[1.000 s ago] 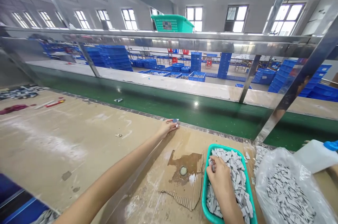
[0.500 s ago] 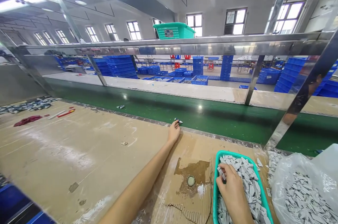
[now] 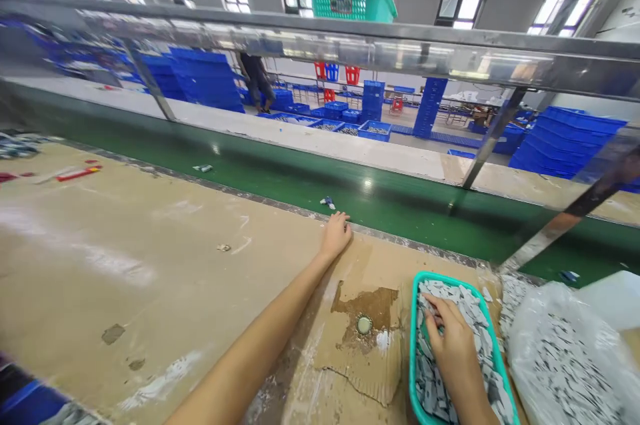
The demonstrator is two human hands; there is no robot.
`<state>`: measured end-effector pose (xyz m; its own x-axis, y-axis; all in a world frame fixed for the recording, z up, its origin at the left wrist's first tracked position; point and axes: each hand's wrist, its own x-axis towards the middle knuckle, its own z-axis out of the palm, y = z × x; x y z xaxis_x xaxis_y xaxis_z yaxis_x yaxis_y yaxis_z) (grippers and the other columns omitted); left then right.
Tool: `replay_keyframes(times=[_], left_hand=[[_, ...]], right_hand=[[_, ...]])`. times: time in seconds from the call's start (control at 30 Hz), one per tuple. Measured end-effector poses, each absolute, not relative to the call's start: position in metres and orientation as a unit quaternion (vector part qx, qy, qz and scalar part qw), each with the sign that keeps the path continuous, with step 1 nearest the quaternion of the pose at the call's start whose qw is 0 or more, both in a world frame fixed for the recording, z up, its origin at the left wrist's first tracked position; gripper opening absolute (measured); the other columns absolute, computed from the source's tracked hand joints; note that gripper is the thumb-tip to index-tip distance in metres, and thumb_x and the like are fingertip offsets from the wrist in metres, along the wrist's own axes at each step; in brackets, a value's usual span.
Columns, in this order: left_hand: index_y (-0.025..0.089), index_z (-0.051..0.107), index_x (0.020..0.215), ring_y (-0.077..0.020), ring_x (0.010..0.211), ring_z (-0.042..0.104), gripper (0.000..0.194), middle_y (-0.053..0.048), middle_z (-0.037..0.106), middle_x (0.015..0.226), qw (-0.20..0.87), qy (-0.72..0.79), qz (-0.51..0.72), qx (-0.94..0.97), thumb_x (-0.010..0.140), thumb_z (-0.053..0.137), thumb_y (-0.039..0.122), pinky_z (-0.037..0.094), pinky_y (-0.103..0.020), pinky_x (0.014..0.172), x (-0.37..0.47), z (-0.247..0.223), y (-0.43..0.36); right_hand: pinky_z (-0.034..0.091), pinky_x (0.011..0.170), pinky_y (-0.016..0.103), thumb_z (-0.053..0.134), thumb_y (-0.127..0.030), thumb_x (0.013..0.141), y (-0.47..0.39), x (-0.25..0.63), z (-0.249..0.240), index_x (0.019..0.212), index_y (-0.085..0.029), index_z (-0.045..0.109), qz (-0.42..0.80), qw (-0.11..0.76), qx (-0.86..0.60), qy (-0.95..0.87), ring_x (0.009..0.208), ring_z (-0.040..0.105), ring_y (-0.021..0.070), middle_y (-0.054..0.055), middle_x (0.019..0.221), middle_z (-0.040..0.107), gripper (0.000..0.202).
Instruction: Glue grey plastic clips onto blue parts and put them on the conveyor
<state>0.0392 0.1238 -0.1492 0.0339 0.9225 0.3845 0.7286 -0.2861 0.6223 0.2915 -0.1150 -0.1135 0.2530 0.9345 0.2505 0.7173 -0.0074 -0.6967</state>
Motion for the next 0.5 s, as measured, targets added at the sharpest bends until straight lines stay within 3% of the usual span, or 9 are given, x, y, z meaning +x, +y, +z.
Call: replay_keyframes(times=[0.1,0.23,0.37,0.5], left_hand=[[0.01,0.066,0.109,-0.0327,0.133,0.047,0.034,-0.02,0.063,0.126,0.119,0.578,0.366,0.72,0.081,0.047,0.008,0.024,-0.048,0.119,0.04,-0.148,0.125],[0.01,0.066,0.103,-0.0342,0.123,0.055,0.032,-0.02,0.068,0.11,0.094,0.569,0.341,0.742,0.081,0.042,0.009,0.032,-0.052,0.113,0.039,-0.145,0.126],[0.011,0.066,0.095,-0.034,0.104,0.062,0.03,-0.02,0.07,0.099,0.062,0.563,0.316,0.761,0.083,0.039,0.015,0.044,-0.049,0.099,0.038,-0.141,0.125],[0.012,0.066,0.089,-0.0345,0.097,0.062,0.027,-0.02,0.069,0.092,0.044,0.565,0.305,0.766,0.082,0.042,0.021,0.048,-0.045,0.089,0.04,-0.137,0.126]], right_hand=[[0.058,0.081,0.04,0.046,-0.042,0.086,-0.115,0.289,-0.11,0.112,-0.016,0.067,0.133,0.387,-0.712,-0.571,0.089,0.071,0.0252,0.013,0.111,0.071,0.042],[0.059,0.08,0.04,0.048,-0.043,0.085,-0.115,0.289,-0.107,0.111,-0.017,0.068,0.138,0.398,-0.733,-0.535,0.089,0.071,0.0263,0.012,0.1,0.075,0.041],[0.059,0.072,0.036,0.05,-0.039,0.086,-0.116,0.284,-0.105,0.112,-0.019,0.068,0.149,0.412,-0.721,-0.536,0.079,0.072,0.0235,0.01,0.093,0.075,0.037],[0.059,0.072,0.036,0.051,-0.036,0.087,-0.116,0.28,-0.105,0.112,-0.019,0.068,0.136,0.437,-0.705,-0.541,0.08,0.071,0.0227,0.011,0.094,0.074,0.035]])
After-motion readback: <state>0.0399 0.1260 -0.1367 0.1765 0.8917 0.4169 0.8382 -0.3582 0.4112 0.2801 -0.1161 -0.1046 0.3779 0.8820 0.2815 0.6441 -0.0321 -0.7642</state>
